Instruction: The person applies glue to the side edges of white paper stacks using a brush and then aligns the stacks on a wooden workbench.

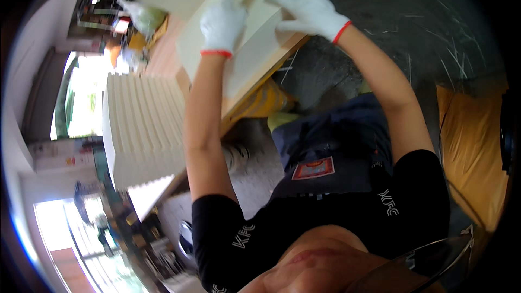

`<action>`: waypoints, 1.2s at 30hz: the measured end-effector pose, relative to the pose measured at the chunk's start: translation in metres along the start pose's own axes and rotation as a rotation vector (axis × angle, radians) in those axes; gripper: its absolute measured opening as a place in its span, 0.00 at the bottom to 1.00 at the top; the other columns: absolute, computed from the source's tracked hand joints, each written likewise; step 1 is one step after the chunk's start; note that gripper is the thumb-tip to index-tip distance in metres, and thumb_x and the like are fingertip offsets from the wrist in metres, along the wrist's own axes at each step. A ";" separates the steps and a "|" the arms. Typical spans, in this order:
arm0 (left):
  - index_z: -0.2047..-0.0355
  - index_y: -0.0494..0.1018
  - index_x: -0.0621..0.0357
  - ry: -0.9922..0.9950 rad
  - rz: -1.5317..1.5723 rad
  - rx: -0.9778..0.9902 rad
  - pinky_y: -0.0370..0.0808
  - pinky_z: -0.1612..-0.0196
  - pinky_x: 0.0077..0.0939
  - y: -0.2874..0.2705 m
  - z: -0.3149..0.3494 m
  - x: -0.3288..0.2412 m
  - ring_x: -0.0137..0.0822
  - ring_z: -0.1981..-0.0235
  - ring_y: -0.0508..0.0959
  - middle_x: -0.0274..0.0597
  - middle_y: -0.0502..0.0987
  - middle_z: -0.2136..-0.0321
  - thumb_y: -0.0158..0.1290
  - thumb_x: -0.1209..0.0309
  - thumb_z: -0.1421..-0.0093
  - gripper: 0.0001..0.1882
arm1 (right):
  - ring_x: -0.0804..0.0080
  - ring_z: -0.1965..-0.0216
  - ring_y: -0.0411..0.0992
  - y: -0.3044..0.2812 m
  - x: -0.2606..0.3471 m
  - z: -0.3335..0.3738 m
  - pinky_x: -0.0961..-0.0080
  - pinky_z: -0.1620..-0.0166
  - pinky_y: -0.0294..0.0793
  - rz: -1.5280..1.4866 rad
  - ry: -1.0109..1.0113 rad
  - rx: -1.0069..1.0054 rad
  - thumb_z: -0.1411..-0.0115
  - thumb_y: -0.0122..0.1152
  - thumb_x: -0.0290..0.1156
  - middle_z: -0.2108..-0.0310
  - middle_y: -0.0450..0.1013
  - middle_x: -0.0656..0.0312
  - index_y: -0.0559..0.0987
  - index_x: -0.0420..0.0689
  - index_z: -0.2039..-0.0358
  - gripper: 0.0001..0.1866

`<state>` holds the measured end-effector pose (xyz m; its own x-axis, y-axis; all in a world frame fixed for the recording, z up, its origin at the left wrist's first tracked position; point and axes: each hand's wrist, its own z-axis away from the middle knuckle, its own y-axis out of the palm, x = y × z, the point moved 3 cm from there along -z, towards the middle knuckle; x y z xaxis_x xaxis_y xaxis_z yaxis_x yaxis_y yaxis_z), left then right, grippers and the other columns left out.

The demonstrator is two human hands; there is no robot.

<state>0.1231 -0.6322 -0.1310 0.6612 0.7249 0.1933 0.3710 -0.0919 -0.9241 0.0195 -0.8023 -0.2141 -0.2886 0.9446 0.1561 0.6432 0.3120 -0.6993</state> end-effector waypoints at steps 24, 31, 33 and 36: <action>0.48 0.71 0.72 -0.473 1.456 -1.143 0.80 0.51 0.35 -0.105 0.142 0.245 0.44 0.52 0.78 0.54 0.75 0.51 0.45 0.83 0.39 0.18 | 0.58 0.45 0.63 0.098 0.240 -0.085 0.59 0.42 0.57 0.078 -0.116 0.344 0.53 0.64 0.64 0.52 0.68 0.52 0.72 0.35 0.46 0.46; 0.50 0.71 0.76 -0.511 1.352 -1.148 0.79 0.51 0.34 -0.114 0.140 0.278 0.46 0.53 0.79 0.58 0.77 0.54 0.45 0.82 0.43 0.20 | 0.58 0.46 0.63 0.093 0.240 -0.084 0.58 0.43 0.58 0.080 -0.127 0.337 0.54 0.67 0.63 0.52 0.68 0.52 0.71 0.35 0.45 0.47; 0.51 0.71 0.76 -0.475 1.268 -1.143 0.79 0.51 0.34 -0.124 0.140 0.285 0.46 0.54 0.79 0.59 0.78 0.55 0.45 0.82 0.44 0.20 | 0.57 0.44 0.63 0.090 0.243 -0.086 0.57 0.41 0.58 0.070 -0.119 0.398 0.53 0.66 0.64 0.50 0.68 0.51 0.69 0.34 0.43 0.50; 0.48 0.71 0.76 -0.405 1.203 -1.129 0.79 0.52 0.33 -0.142 0.144 0.281 0.46 0.54 0.80 0.58 0.79 0.54 0.46 0.82 0.44 0.22 | 0.52 0.37 0.60 0.085 0.245 -0.089 0.54 0.35 0.53 -0.025 -0.081 0.422 0.51 0.64 0.67 0.40 0.65 0.45 0.63 0.33 0.36 0.56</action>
<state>0.1622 -0.3172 0.0070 0.7637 -0.0129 -0.6454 0.1841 -0.9539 0.2369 0.0663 -0.5350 -0.1735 -0.3662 0.9210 0.1328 0.2938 0.2498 -0.9227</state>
